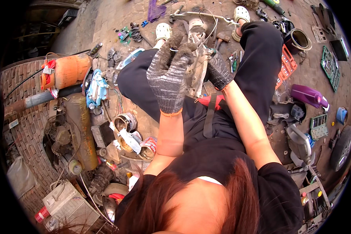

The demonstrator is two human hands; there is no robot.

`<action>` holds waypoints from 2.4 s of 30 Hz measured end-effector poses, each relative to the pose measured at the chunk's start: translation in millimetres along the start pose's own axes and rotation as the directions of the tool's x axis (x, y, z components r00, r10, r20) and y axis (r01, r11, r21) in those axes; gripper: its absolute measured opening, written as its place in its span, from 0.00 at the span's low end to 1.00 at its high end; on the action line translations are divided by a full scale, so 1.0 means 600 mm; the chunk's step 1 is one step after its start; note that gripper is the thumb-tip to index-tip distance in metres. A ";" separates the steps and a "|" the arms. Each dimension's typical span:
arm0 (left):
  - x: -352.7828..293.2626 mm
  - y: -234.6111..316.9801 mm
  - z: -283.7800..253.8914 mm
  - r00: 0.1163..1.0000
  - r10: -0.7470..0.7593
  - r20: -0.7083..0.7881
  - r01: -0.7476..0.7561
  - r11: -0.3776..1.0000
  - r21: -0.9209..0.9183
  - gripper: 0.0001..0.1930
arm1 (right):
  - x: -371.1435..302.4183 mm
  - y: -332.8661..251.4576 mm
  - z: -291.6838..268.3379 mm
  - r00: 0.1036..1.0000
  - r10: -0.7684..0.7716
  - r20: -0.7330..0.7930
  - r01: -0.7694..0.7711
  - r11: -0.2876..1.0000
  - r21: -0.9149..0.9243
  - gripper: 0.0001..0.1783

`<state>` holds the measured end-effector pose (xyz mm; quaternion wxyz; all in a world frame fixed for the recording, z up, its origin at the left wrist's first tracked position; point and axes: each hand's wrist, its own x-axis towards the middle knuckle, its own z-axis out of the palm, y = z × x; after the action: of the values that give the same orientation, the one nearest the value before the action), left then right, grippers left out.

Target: The person sits on the floor and uses pliers and a screwdriver to manipulate and adjust small mechanical components. They repeatedly grip, twist, and pry parts while seated among scattered tools and debris.

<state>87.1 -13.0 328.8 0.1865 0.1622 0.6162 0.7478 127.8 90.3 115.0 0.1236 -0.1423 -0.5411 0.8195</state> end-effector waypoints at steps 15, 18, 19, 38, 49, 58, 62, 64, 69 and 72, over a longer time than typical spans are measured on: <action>-0.002 -0.019 -0.064 0.990 -0.052 0.133 0.065 0.993 -0.094 0.21 | -0.011 -0.045 -0.030 0.971 -0.239 -0.021 0.192 0.828 -0.527 0.23; -0.009 -0.021 -0.080 0.988 -0.036 0.148 0.039 0.999 -0.023 0.20 | -0.009 -0.051 -0.017 0.974 -0.192 -0.121 0.183 0.980 -0.078 0.23; -0.010 -0.025 -0.086 0.989 -0.046 0.138 0.045 0.999 0.015 0.19 | -0.008 -0.057 -0.015 0.981 -0.175 -0.084 0.187 0.969 0.161 0.24; 0.009 -0.047 -0.017 0.791 0.300 0.533 -0.501 0.818 0.282 0.19 | -0.034 -0.067 0.021 0.993 -0.088 -0.081 0.097 0.988 0.117 0.24; 0.007 -0.036 0.004 0.969 -0.124 0.214 0.147 0.984 -0.096 0.08 | -0.051 -0.060 0.028 0.993 0.086 -0.086 -0.087 0.996 -0.012 0.25; 0.023 -0.055 0.015 0.983 -0.087 0.159 0.101 0.991 -0.084 0.09 | -0.074 -0.061 0.027 0.981 0.175 -0.084 -0.186 0.971 -0.148 0.24; 0.025 -0.064 0.006 0.988 -0.109 0.110 0.124 0.982 -0.140 0.10 | -0.083 -0.080 0.015 0.948 0.318 -0.024 -0.310 0.899 -0.308 0.25; 0.035 -0.069 -0.004 0.979 -0.121 0.163 0.154 0.965 -0.213 0.10 | -0.081 -0.056 -0.013 0.917 0.398 -0.007 -0.363 0.828 -0.428 0.24; 0.058 -0.081 -0.028 0.989 0.048 0.136 -0.089 0.947 0.310 0.13 | -0.102 -0.093 -0.019 0.900 0.429 0.073 -0.406 0.889 -0.211 0.15; 0.060 -0.076 -0.033 0.986 0.011 0.167 -0.045 0.979 0.201 0.13 | -0.115 -0.116 -0.020 0.900 0.428 0.081 -0.429 0.903 -0.003 0.17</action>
<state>50.0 -4.8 280.8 0.2087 0.2505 0.6698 0.6671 199.4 102.7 181.7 -0.0803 -0.2243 -0.4952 0.8355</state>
